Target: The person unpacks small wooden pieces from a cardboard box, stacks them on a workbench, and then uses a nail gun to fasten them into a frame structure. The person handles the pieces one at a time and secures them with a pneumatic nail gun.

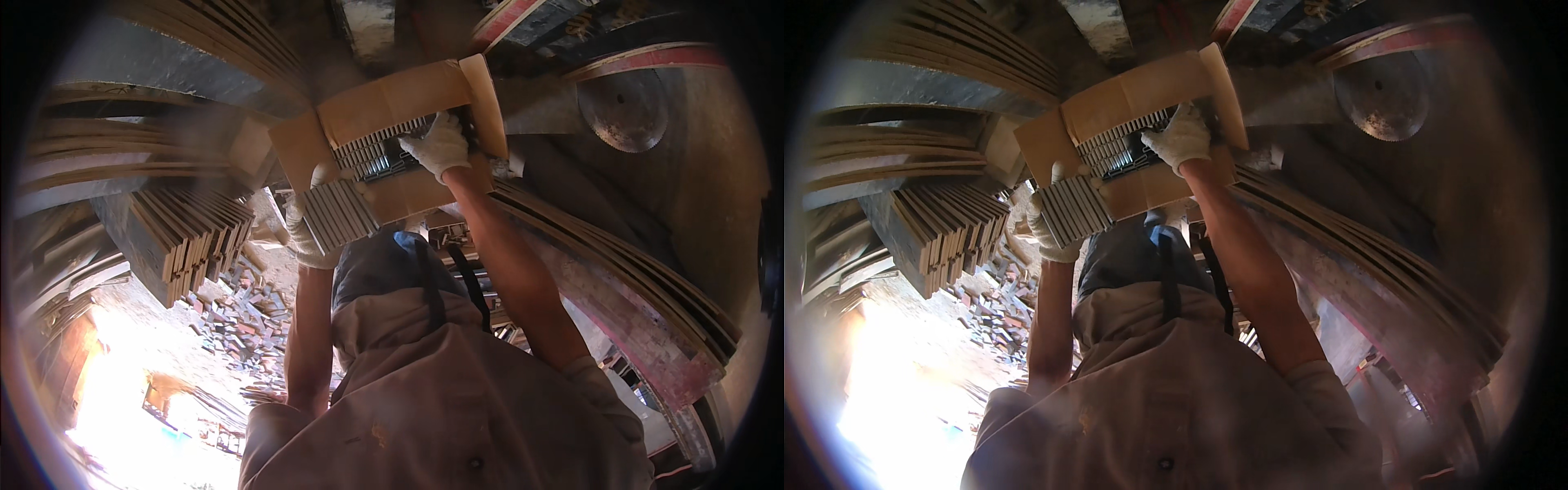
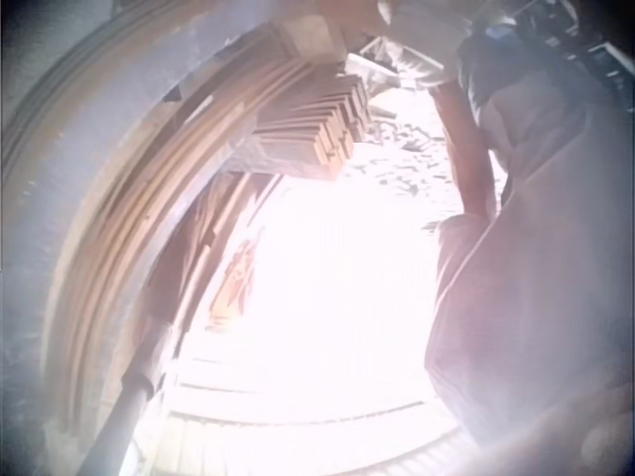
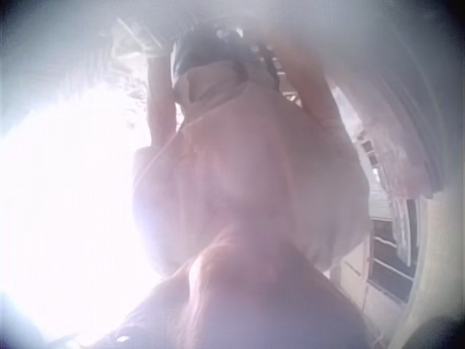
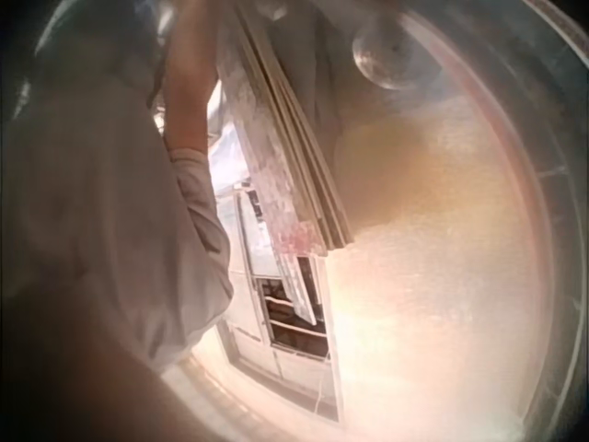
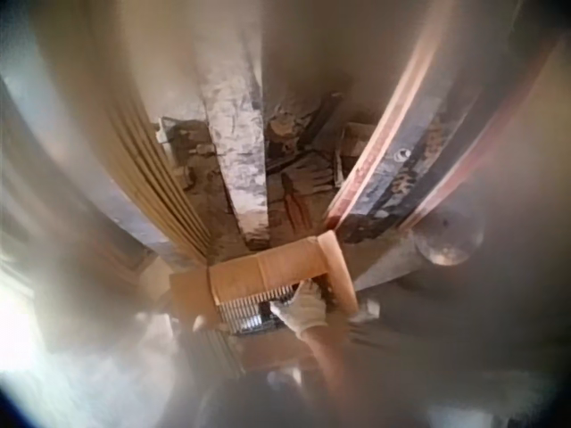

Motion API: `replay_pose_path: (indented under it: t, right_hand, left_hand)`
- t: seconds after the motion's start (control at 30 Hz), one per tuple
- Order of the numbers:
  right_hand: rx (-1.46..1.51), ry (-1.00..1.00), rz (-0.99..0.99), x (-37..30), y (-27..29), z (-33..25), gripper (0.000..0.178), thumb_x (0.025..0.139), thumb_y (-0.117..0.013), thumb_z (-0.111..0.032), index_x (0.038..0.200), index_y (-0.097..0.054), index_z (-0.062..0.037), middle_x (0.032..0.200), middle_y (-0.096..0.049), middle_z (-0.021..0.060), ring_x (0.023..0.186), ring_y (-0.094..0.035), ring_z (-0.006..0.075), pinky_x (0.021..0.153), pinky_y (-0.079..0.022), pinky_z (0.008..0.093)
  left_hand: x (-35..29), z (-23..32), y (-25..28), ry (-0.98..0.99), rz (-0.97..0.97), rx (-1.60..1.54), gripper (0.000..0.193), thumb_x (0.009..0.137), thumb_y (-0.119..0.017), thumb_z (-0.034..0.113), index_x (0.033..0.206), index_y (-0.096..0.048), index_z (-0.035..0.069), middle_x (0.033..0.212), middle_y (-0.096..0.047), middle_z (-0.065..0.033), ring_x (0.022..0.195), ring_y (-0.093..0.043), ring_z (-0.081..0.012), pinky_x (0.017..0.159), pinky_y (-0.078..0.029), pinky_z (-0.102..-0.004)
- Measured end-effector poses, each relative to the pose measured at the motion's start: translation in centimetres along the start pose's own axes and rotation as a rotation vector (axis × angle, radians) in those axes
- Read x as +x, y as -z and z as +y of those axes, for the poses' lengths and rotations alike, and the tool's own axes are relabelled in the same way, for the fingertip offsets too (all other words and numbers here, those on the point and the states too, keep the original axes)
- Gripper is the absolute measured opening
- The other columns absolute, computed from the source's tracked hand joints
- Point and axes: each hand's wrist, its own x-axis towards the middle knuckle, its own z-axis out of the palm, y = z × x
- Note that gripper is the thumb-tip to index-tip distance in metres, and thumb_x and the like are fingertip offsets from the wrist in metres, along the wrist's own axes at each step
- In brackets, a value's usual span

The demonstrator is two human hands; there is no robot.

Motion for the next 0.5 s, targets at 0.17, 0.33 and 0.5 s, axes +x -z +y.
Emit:
replay_pose_path:
  t: [0.17, 0.33, 0.5]
  right_hand:
    - [-0.195, 0.007, 0.022, -0.3, 1.1, -1.0, 0.114, 0.073, -0.083, -0.06, 0.151, -0.033, 0.0064, 0.144, -0.05, 0.0273, 0.137, -0.048, 0.0394, 0.111, -0.043, 0.0478]
    - [-0.303, 0.102, 0.014, -0.3, 1.7, -3.0, 0.1, 0.07, -0.085, -0.062, 0.141, -0.053, -0.0002, 0.138, -0.057, 0.0227, 0.133, -0.053, 0.0376, 0.107, -0.046, 0.0469]
    - [-0.284, 0.019, 0.038, 0.4, 0.8, -3.6, 0.082, 0.068, -0.087, -0.06, 0.129, -0.065, -0.0085, 0.129, -0.066, 0.0186, 0.122, -0.064, 0.033, 0.102, -0.051, 0.043]
  left_hand:
    - [-0.3, -0.1, 0.1, -0.059, 0.055, 0.033, 0.067, 0.087, -0.079, 0.049, 0.142, -0.058, 0.016, 0.135, -0.06, -0.0184, 0.122, -0.059, -0.0439, 0.097, -0.056, -0.0605]
    - [-0.1, 0.1, 0.0, -0.042, 0.023, 0.041, 0.066, 0.088, -0.079, 0.048, 0.141, -0.059, 0.015, 0.135, -0.06, -0.0182, 0.123, -0.058, -0.0434, 0.097, -0.056, -0.0606]
    - [0.3, 0.3, -0.3, -0.009, -0.009, 0.024, 0.068, 0.088, -0.079, 0.046, 0.144, -0.059, 0.013, 0.139, -0.056, -0.0196, 0.123, -0.057, -0.041, 0.107, -0.05, -0.0586]
